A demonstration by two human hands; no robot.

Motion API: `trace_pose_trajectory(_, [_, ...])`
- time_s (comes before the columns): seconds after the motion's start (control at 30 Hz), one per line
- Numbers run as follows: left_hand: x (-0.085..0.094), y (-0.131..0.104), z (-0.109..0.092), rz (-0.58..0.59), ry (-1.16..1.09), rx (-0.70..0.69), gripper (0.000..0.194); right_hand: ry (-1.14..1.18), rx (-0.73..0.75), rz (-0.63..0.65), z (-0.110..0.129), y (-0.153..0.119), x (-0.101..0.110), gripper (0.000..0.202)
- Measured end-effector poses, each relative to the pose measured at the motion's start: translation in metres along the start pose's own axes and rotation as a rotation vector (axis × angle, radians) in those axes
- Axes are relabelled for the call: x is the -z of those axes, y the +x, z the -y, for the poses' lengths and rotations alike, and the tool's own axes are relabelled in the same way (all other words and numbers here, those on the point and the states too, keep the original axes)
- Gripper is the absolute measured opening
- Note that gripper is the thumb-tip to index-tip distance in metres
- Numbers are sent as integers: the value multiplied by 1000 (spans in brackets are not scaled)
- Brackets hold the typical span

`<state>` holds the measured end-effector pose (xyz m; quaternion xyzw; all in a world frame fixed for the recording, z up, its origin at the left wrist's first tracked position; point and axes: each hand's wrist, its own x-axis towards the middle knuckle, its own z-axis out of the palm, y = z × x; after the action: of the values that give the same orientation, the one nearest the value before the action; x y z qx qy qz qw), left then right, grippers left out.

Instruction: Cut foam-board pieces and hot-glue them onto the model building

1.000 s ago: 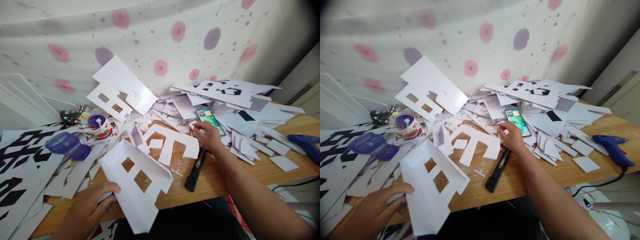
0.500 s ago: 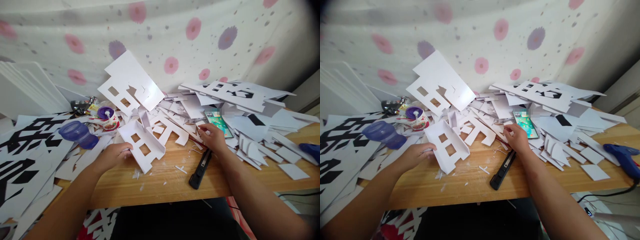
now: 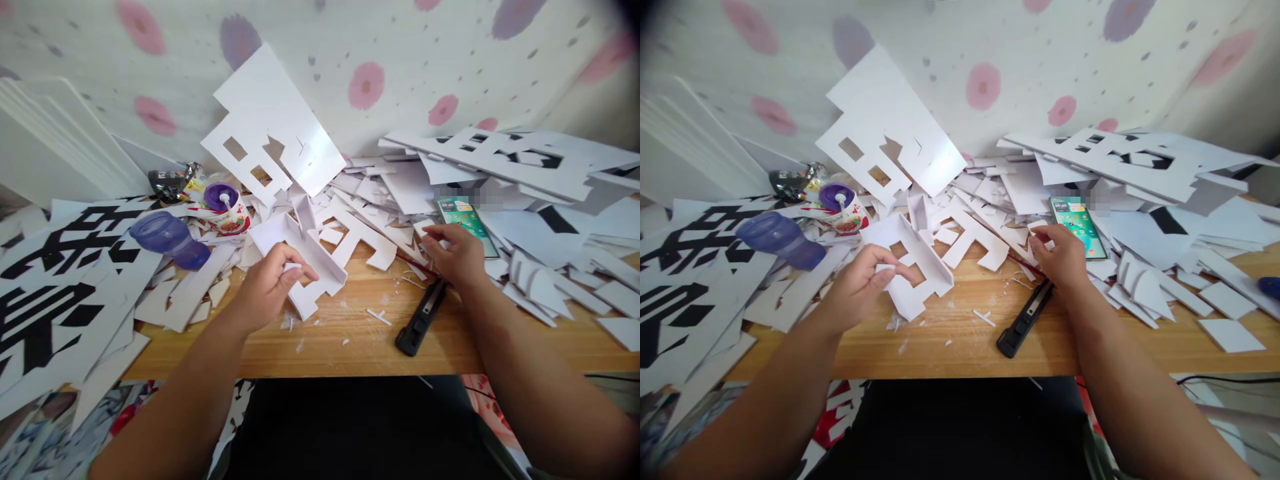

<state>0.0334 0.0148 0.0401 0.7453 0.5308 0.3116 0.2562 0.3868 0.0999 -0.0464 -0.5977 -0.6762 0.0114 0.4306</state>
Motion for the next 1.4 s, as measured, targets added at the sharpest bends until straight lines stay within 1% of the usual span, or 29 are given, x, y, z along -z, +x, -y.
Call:
trace_pose_trajectory(0.1, [-21, 2, -4, -39, -14, 87, 8, 12, -3, -20, 2, 0, 2, 20])
trace_pose_trajectory(0.17, [-31, 0, -1, -94, -52, 86, 5, 23, 6, -25, 2, 1, 4, 19])
trace_pose_trajectory(0.23, [-37, -4, 3, -148, -77, 72, 8, 38, 22, -22, 3, 2, 5, 18])
trace_pose_trajectory(0.27, [-39, -6, 4, -161, -49, 73, 9, 45, 33, -19, 3, 3, 5, 17])
trace_pose_trajectory(0.33, [-42, -10, 5, -165, 80, 72, 8, 56, 59, -13, 4, 4, 6, 16])
trace_pose_trajectory(0.5, [-45, -10, -1, -111, 469, -2, 10, 78, 105, -6, 6, 4, 7, 13])
trace_pose_trajectory(0.6, [-46, -8, -4, -71, 603, -31, 14, 85, 103, 1, 6, 3, 9, 11])
trace_pose_trajectory(0.7, [-47, -8, -2, -46, 624, -31, 18, 85, 115, -4, 6, 4, 10, 11])
trace_pose_trajectory(0.87, [-48, -8, 2, -56, 668, -30, 21, 122, 137, -5, 8, 5, 12, 14])
trace_pose_trajectory(1.03, [-47, -10, 0, -25, 745, -29, 26, 126, 135, 16, 9, 5, 13, 18])
trace_pose_trajectory(1.23, [-44, -10, -4, 56, 812, -37, 22, 111, 103, 53, 10, 4, 15, 18])
trace_pose_trajectory(1.4, [-42, -11, -6, 61, 800, 8, 21, 79, 81, 75, 9, 4, 14, 17])
